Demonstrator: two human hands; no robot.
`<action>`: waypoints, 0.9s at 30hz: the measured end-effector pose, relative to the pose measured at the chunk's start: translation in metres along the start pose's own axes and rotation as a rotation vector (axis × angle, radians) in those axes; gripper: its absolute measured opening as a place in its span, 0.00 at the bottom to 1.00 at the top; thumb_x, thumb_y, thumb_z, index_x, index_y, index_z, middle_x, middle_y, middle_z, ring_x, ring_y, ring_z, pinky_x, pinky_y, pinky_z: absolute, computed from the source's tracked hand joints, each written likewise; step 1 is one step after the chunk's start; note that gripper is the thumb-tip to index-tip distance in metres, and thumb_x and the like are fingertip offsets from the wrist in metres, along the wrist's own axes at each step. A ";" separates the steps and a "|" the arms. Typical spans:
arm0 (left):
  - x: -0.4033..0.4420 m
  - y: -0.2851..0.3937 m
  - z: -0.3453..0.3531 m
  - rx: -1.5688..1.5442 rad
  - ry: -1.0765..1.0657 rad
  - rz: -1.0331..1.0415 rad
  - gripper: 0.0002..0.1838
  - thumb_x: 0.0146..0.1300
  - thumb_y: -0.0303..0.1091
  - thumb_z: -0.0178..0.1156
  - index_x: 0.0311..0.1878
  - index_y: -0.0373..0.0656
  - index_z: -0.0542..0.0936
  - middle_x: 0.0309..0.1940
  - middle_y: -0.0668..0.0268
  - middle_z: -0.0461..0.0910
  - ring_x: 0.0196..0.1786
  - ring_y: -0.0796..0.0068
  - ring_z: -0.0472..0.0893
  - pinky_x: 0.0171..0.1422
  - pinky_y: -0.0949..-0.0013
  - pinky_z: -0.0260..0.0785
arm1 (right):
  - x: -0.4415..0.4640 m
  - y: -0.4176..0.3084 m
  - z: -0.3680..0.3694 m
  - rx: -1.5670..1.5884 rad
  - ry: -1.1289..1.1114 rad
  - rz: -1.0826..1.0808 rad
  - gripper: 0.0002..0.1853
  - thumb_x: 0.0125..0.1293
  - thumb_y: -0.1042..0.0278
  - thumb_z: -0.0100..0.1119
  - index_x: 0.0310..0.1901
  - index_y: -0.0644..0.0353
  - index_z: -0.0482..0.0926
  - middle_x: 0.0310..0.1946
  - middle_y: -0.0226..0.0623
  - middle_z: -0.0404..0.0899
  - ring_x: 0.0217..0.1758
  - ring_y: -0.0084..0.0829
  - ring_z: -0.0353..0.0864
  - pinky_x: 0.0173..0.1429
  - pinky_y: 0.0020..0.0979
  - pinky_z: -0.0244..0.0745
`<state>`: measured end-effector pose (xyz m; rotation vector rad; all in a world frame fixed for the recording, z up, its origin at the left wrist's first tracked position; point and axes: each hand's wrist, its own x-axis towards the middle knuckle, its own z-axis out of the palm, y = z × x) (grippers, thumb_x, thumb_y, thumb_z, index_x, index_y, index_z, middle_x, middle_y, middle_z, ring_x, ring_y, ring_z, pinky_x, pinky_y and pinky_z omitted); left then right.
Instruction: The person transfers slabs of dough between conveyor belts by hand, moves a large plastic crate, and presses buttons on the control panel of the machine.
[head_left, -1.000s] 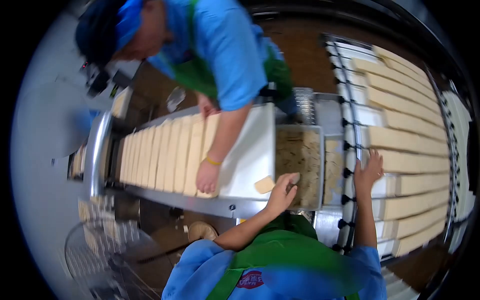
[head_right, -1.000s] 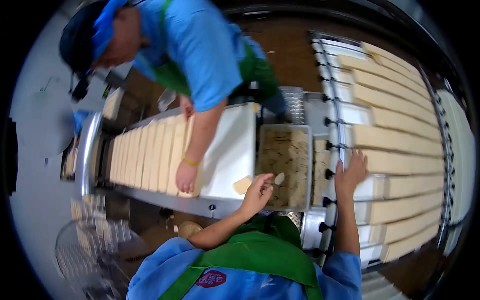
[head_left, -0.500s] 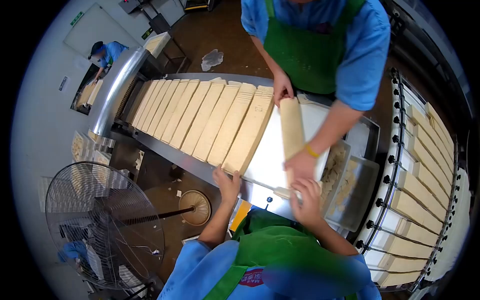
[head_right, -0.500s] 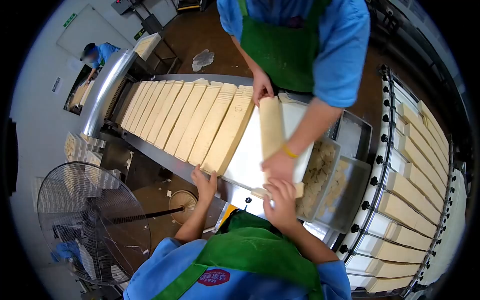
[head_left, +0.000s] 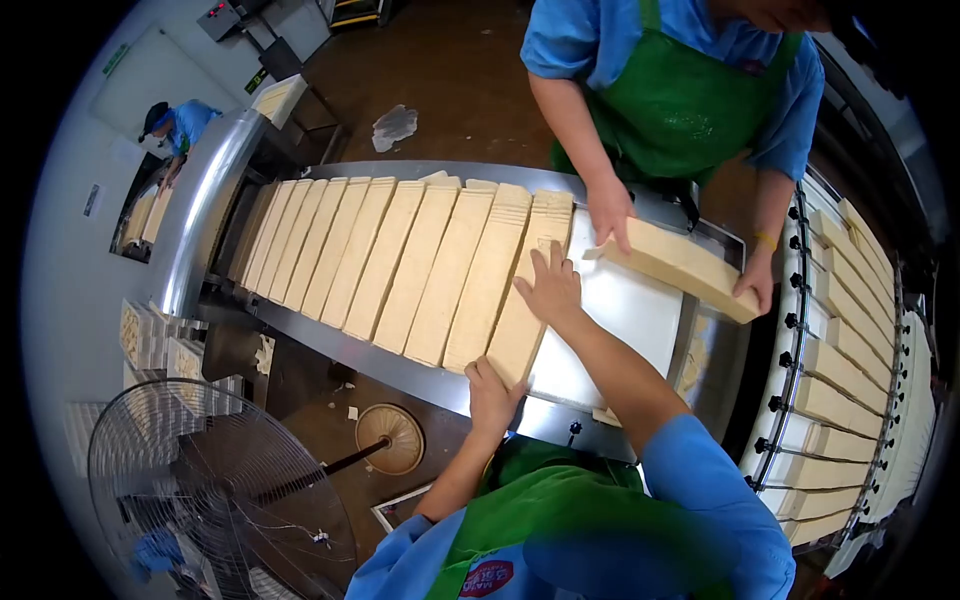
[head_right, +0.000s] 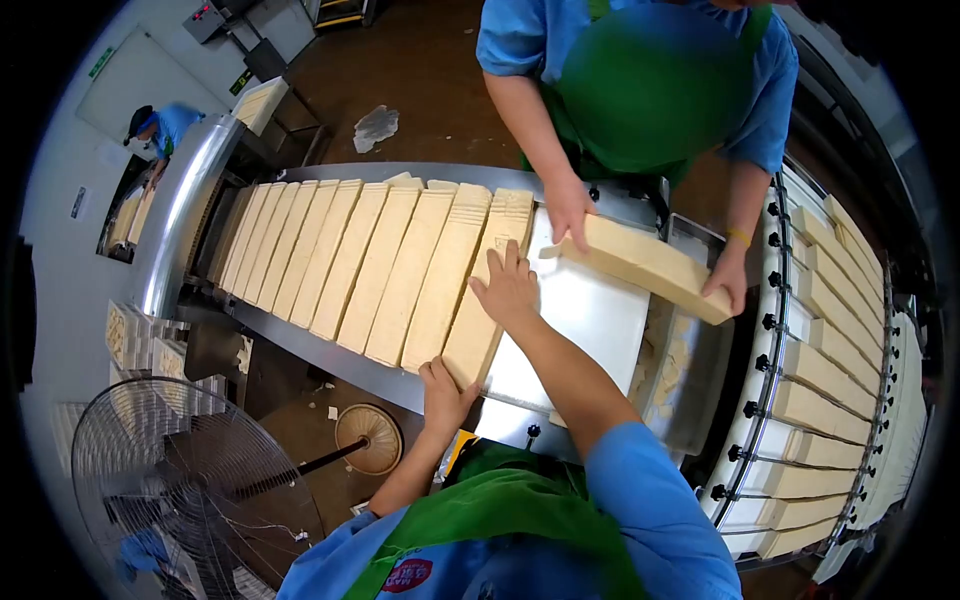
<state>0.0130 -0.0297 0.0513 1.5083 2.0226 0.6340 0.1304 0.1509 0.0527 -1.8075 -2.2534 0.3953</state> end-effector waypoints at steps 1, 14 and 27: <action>0.001 0.002 -0.002 -0.001 -0.022 -0.011 0.43 0.48 0.33 0.73 0.61 0.25 0.58 0.55 0.40 0.60 0.55 0.39 0.69 0.60 0.56 0.67 | 0.003 -0.006 -0.006 -0.059 -0.086 0.031 0.35 0.64 0.41 0.53 0.64 0.60 0.64 0.68 0.53 0.55 0.61 0.49 0.65 0.62 0.44 0.65; 0.008 0.038 0.021 -0.145 -0.291 0.265 0.43 0.43 0.34 0.76 0.59 0.30 0.62 0.54 0.44 0.61 0.54 0.42 0.70 0.58 0.54 0.69 | -0.063 0.079 -0.064 0.035 0.039 0.586 0.40 0.50 0.39 0.64 0.54 0.67 0.67 0.58 0.51 0.61 0.56 0.51 0.69 0.59 0.46 0.70; -0.023 0.130 0.080 -0.067 -0.150 0.515 0.40 0.50 0.29 0.68 0.64 0.33 0.58 0.56 0.39 0.55 0.54 0.40 0.66 0.61 0.52 0.64 | -0.157 0.151 -0.114 0.641 0.482 0.960 0.41 0.50 0.52 0.66 0.58 0.72 0.60 0.66 0.61 0.50 0.60 0.62 0.65 0.63 0.49 0.66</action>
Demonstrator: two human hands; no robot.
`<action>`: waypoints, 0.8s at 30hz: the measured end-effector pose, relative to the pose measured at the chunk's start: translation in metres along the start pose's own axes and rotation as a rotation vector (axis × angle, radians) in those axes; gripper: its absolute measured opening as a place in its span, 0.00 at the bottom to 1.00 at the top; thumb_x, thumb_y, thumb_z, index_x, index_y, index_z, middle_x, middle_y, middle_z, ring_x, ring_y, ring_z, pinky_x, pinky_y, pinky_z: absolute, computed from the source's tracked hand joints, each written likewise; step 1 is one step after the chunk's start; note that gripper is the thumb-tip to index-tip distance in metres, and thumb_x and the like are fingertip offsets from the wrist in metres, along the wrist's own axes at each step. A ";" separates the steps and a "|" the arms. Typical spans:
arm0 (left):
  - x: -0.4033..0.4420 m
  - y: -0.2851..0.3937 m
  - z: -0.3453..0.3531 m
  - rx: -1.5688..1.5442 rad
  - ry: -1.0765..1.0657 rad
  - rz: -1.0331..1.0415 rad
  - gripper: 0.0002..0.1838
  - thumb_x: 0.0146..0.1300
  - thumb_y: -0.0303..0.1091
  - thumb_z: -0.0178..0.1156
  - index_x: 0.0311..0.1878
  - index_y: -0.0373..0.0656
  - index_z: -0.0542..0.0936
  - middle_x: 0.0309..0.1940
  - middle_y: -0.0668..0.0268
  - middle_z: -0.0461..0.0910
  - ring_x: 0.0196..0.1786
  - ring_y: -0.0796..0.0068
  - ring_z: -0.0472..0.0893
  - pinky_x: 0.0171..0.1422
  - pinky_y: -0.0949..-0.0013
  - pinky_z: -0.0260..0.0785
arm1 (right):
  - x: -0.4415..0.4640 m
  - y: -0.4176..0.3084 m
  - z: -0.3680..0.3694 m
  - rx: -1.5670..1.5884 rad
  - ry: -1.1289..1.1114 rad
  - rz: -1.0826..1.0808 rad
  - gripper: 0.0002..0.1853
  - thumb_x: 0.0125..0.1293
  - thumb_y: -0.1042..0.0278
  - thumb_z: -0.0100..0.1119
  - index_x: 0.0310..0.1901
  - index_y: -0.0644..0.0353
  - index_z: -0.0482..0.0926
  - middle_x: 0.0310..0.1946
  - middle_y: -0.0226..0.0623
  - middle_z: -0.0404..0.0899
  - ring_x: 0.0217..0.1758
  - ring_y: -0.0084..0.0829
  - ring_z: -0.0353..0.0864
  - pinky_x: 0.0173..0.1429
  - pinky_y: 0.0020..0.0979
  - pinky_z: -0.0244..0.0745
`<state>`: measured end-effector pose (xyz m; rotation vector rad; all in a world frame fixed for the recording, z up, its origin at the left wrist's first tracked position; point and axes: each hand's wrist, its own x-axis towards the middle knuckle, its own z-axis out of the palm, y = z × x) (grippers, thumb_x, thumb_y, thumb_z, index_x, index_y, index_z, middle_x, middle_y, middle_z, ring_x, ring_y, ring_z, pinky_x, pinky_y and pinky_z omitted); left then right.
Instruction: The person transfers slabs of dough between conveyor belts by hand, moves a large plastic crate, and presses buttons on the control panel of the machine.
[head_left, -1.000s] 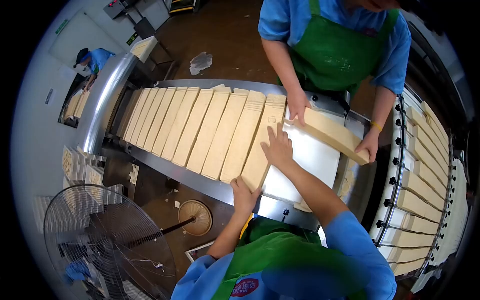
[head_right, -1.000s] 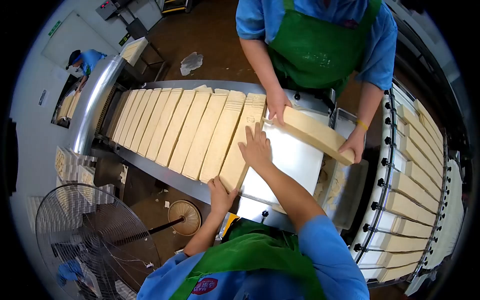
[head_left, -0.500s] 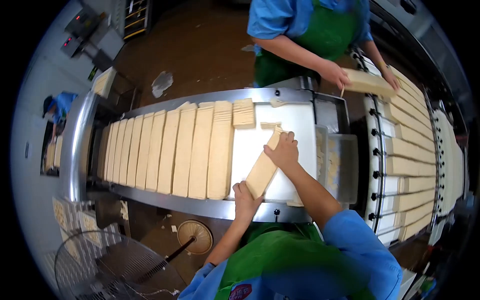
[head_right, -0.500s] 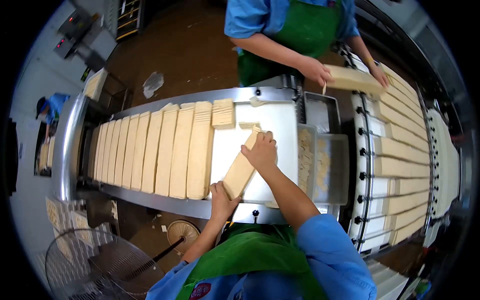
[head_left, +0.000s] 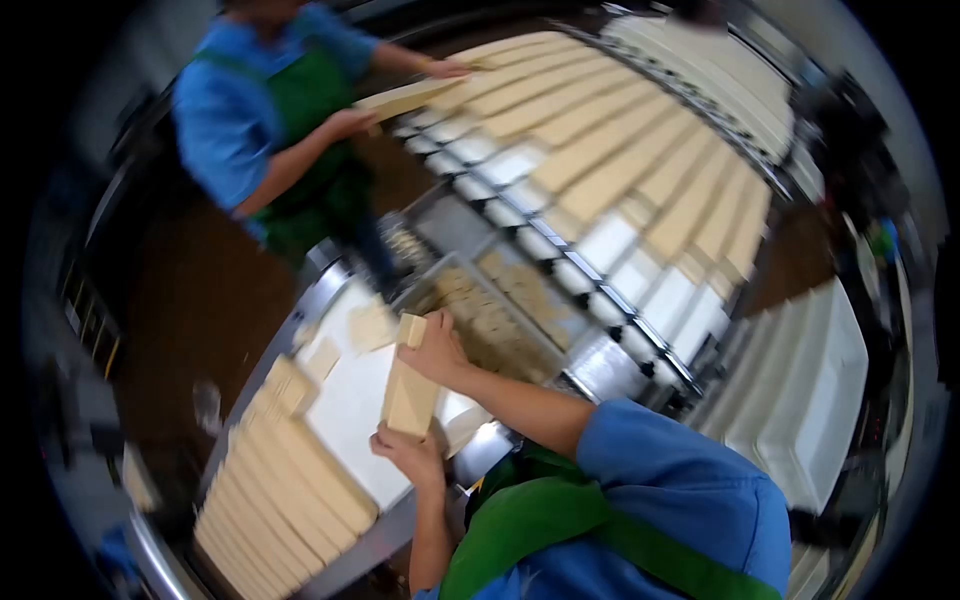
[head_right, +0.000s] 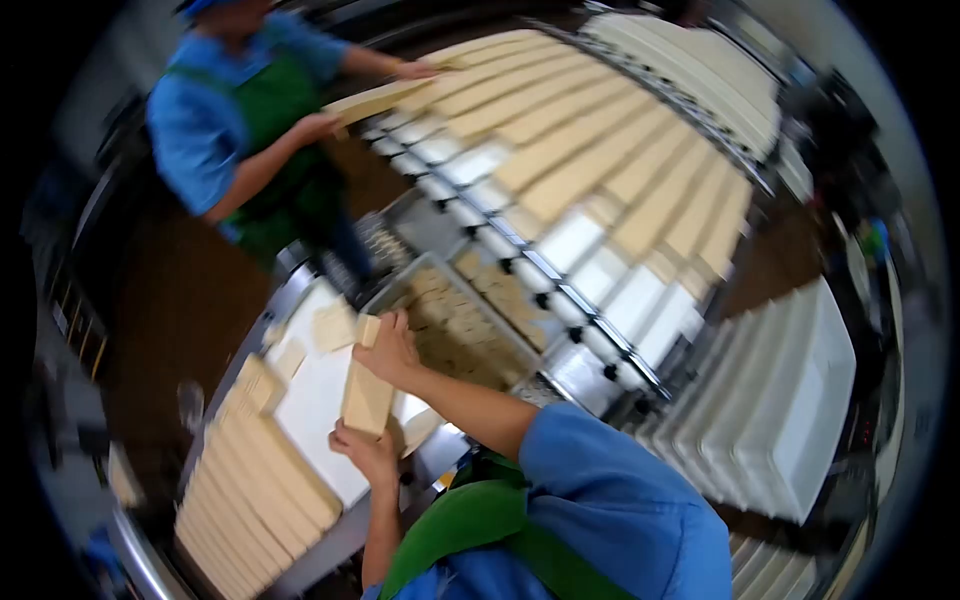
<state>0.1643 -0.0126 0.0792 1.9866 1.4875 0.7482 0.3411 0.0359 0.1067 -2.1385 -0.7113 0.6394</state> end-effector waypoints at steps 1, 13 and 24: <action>0.000 0.018 0.013 -0.033 0.006 0.048 0.39 0.50 0.27 0.68 0.64 0.33 0.58 0.58 0.39 0.53 0.54 0.40 0.66 0.61 0.53 0.64 | -0.001 0.010 -0.035 0.045 0.040 -0.013 0.40 0.50 0.52 0.66 0.57 0.72 0.60 0.63 0.62 0.55 0.58 0.61 0.68 0.63 0.50 0.66; -0.094 0.246 0.137 -0.256 -0.762 1.002 0.41 0.47 0.29 0.72 0.66 0.47 0.65 0.61 0.41 0.58 0.59 0.38 0.68 0.61 0.52 0.67 | -0.065 0.260 -0.394 -0.059 0.582 0.501 0.36 0.58 0.41 0.60 0.51 0.74 0.71 0.50 0.66 0.73 0.50 0.57 0.76 0.57 0.44 0.73; -0.146 0.283 0.176 -0.312 -1.275 0.833 0.31 0.61 0.36 0.63 0.65 0.45 0.63 0.63 0.45 0.54 0.52 0.40 0.73 0.53 0.54 0.72 | -0.049 0.321 -0.461 -0.520 0.246 0.452 0.31 0.70 0.42 0.34 0.53 0.63 0.76 0.59 0.53 0.72 0.66 0.51 0.63 0.68 0.52 0.48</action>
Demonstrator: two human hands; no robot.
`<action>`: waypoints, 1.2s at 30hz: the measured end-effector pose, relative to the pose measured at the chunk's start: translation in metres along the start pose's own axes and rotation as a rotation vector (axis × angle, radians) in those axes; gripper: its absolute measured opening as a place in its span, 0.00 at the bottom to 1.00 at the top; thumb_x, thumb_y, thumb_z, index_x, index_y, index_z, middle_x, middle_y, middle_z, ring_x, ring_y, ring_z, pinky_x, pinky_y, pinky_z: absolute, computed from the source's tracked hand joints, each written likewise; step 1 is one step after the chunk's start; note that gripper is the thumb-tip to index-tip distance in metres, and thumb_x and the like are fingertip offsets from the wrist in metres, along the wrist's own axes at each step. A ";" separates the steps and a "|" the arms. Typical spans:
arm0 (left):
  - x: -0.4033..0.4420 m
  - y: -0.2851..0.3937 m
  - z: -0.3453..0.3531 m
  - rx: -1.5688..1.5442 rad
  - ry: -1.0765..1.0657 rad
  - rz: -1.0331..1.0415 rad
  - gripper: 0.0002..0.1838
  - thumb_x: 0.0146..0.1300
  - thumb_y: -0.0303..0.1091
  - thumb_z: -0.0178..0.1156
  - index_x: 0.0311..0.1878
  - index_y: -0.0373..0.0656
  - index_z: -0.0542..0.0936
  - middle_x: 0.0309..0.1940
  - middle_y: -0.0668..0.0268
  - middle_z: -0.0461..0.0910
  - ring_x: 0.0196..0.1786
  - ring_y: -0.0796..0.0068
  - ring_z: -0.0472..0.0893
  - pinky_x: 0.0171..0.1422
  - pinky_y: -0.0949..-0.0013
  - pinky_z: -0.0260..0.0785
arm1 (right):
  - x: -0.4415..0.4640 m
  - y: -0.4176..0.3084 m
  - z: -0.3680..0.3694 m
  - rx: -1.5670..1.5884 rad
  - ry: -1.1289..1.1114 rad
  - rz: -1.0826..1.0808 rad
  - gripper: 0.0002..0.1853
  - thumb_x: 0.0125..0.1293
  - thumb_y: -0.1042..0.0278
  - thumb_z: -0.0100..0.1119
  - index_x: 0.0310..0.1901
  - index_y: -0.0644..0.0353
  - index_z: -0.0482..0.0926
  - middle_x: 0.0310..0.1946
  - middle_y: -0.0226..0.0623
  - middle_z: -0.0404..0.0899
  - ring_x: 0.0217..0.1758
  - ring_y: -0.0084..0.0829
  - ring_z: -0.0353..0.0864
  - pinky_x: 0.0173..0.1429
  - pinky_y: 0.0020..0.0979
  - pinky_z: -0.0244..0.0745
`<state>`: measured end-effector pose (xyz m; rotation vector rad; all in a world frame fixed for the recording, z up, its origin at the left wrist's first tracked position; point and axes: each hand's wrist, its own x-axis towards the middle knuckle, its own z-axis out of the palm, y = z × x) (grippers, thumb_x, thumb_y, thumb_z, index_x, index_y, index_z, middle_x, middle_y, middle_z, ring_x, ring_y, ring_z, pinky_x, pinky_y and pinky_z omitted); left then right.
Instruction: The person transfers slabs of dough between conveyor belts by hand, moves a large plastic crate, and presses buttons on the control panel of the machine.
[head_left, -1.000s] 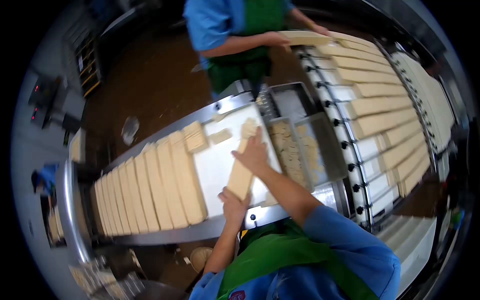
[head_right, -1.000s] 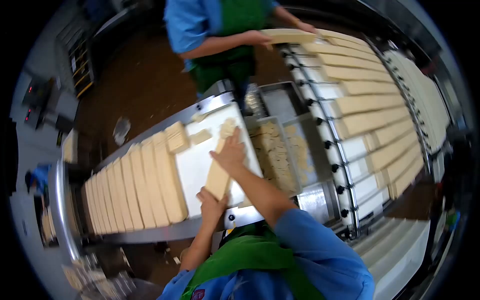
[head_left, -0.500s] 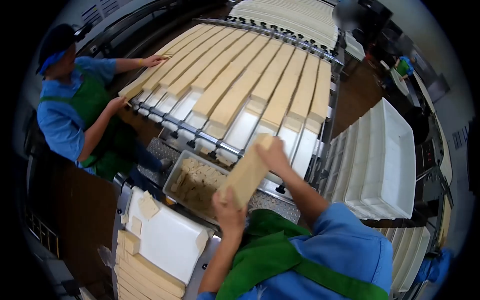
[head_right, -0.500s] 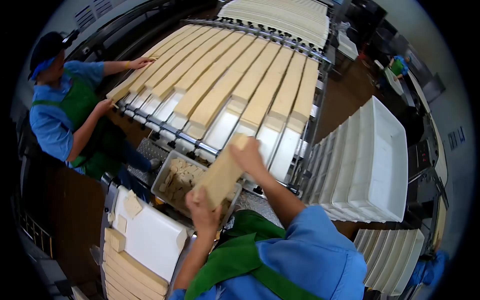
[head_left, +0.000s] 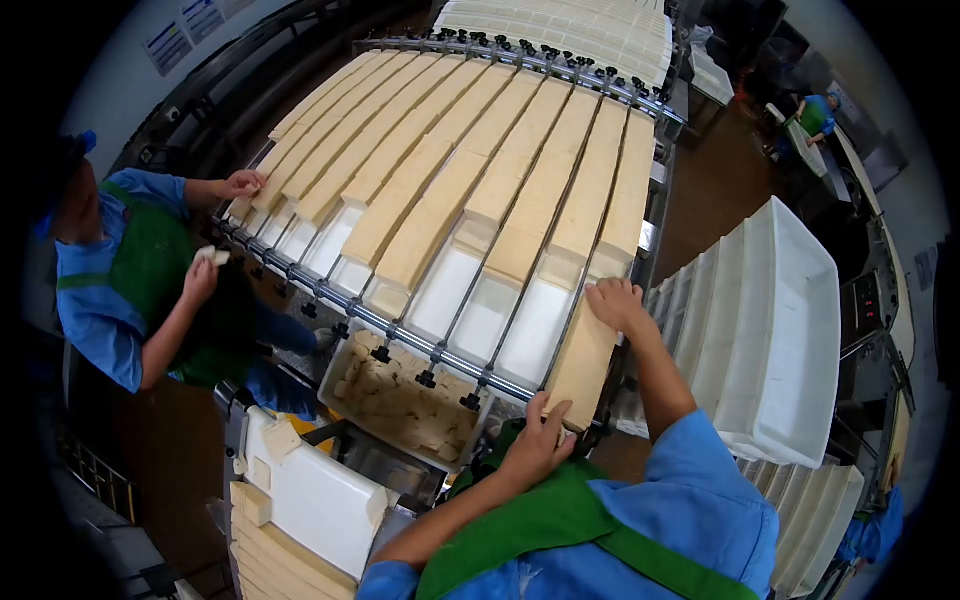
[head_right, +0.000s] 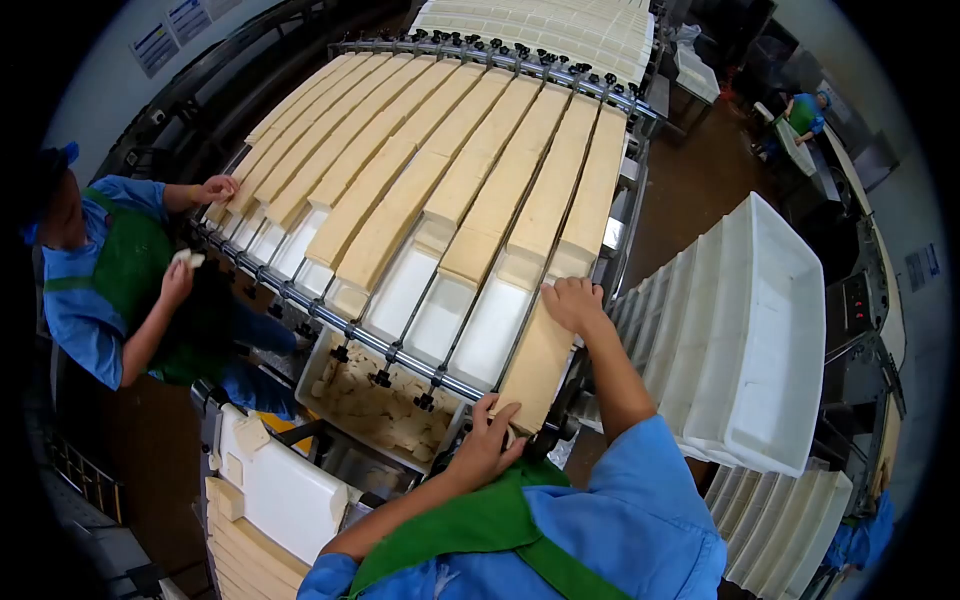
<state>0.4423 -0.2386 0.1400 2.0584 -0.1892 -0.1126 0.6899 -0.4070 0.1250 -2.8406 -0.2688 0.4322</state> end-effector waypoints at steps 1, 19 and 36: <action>0.006 0.004 0.000 -0.008 0.017 -0.015 0.31 0.61 0.35 0.63 0.66 0.44 0.63 0.63 0.45 0.54 0.52 0.41 0.73 0.54 0.54 0.72 | 0.000 -0.004 -0.009 0.019 -0.075 0.038 0.32 0.70 0.43 0.34 0.54 0.64 0.75 0.61 0.53 0.69 0.67 0.51 0.63 0.68 0.51 0.48; 0.105 -0.022 0.023 -0.218 0.062 -0.042 0.37 0.52 0.15 0.47 0.69 0.43 0.59 0.65 0.43 0.54 0.57 0.45 0.72 0.59 0.58 0.68 | 0.030 0.007 0.010 -0.064 0.413 0.014 0.34 0.68 0.47 0.48 0.69 0.60 0.59 0.73 0.45 0.53 0.77 0.50 0.47 0.74 0.57 0.42; -0.035 -0.108 -0.098 -0.181 1.295 -0.235 0.36 0.55 0.19 0.48 0.70 0.40 0.56 0.66 0.44 0.56 0.71 0.43 0.56 0.74 0.58 0.50 | 0.022 -0.113 0.063 0.237 0.441 -0.736 0.25 0.68 0.64 0.53 0.63 0.68 0.67 0.63 0.57 0.67 0.69 0.56 0.61 0.71 0.47 0.54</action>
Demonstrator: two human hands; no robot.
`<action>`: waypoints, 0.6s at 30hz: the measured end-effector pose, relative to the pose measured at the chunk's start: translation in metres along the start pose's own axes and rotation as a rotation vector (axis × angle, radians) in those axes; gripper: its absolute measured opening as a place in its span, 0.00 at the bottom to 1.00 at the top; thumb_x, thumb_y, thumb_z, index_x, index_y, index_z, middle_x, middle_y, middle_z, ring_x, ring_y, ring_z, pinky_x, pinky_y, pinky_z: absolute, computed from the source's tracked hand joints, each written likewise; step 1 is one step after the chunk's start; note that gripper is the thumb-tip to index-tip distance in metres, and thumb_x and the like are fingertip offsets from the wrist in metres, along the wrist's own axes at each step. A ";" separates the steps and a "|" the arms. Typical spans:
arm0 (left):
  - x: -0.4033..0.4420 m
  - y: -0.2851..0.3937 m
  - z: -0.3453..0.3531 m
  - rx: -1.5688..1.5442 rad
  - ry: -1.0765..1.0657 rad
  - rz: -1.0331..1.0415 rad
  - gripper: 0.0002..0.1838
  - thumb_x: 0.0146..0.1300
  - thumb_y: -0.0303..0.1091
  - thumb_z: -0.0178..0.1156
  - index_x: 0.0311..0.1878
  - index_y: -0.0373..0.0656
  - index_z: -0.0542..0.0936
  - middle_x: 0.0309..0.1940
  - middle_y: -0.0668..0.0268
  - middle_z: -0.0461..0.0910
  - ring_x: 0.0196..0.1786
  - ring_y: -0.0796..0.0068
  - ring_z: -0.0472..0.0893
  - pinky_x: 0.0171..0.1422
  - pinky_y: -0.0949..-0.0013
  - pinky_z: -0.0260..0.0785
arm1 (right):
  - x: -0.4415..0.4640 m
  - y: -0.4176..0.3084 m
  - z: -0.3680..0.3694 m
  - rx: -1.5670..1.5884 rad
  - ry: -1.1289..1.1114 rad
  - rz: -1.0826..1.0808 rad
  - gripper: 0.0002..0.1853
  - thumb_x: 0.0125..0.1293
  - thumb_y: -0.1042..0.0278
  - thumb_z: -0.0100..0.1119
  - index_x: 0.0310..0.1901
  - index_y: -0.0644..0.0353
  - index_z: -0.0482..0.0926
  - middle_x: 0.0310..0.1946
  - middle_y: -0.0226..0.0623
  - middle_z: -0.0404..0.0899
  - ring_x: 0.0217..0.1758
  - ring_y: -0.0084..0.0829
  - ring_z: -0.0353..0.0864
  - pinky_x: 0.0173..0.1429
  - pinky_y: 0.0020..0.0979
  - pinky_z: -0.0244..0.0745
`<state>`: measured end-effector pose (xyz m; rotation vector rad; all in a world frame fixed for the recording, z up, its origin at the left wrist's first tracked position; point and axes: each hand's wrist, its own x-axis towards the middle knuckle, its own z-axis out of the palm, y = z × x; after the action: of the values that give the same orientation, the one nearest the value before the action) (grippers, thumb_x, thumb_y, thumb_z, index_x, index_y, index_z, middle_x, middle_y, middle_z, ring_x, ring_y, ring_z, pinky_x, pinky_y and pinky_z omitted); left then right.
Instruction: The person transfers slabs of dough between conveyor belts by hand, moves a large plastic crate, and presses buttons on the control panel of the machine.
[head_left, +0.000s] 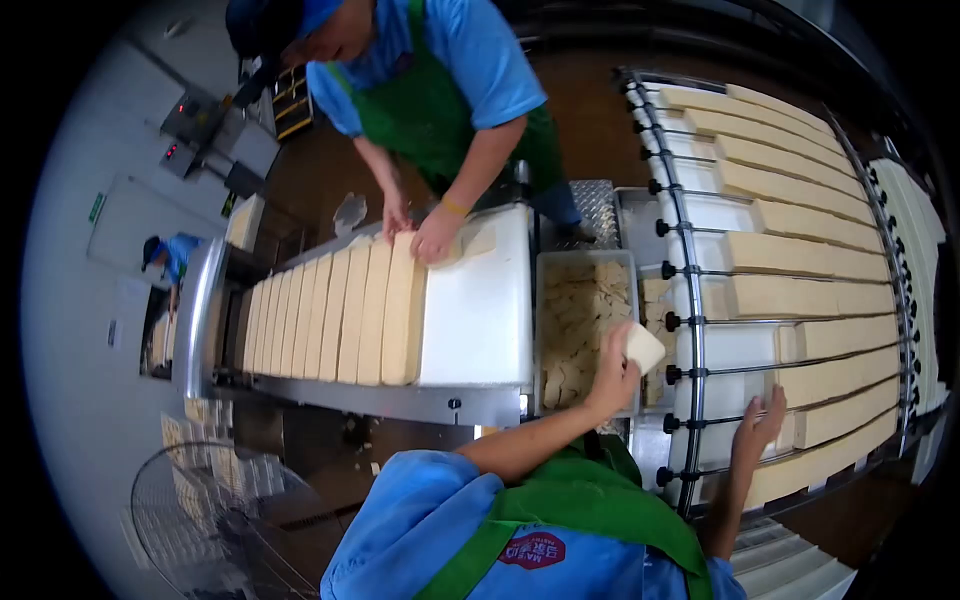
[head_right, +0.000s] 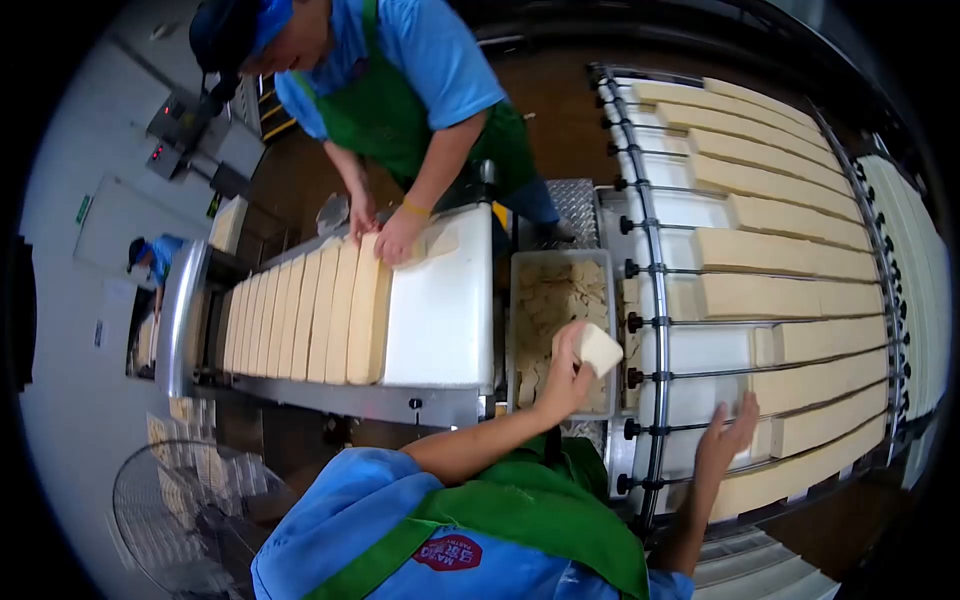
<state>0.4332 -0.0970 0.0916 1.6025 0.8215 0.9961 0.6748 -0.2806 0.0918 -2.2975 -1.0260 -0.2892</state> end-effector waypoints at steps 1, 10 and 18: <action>0.002 -0.011 -0.009 -0.008 0.021 -0.020 0.36 0.55 0.19 0.48 0.70 0.40 0.56 0.66 0.44 0.56 0.71 0.43 0.56 0.74 0.58 0.50 | 0.006 -0.018 0.007 0.067 -0.053 -0.055 0.25 0.68 0.65 0.54 0.63 0.68 0.67 0.63 0.57 0.67 0.69 0.56 0.62 0.71 0.47 0.54; -0.049 -0.038 -0.113 -0.003 0.079 -0.332 0.33 0.63 0.20 0.53 0.71 0.45 0.56 0.62 0.56 0.63 0.50 0.69 0.79 0.50 0.71 0.73 | 0.013 -0.158 0.046 0.255 -0.204 -0.210 0.21 0.64 0.68 0.57 0.58 0.65 0.71 0.60 0.52 0.70 0.66 0.50 0.66 0.69 0.44 0.55; -0.129 -0.027 -0.249 -0.049 0.566 -0.437 0.20 0.66 0.21 0.51 0.61 0.39 0.66 0.51 0.62 0.71 0.41 0.76 0.78 0.42 0.76 0.70 | -0.017 -0.231 0.081 0.426 -0.336 -0.297 0.17 0.62 0.74 0.57 0.53 0.64 0.74 0.55 0.48 0.75 0.61 0.47 0.71 0.66 0.41 0.60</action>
<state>0.1524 -0.1038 0.0702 1.0294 1.4462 1.1428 0.4900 -0.1213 0.1205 -1.8400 -1.4431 0.1951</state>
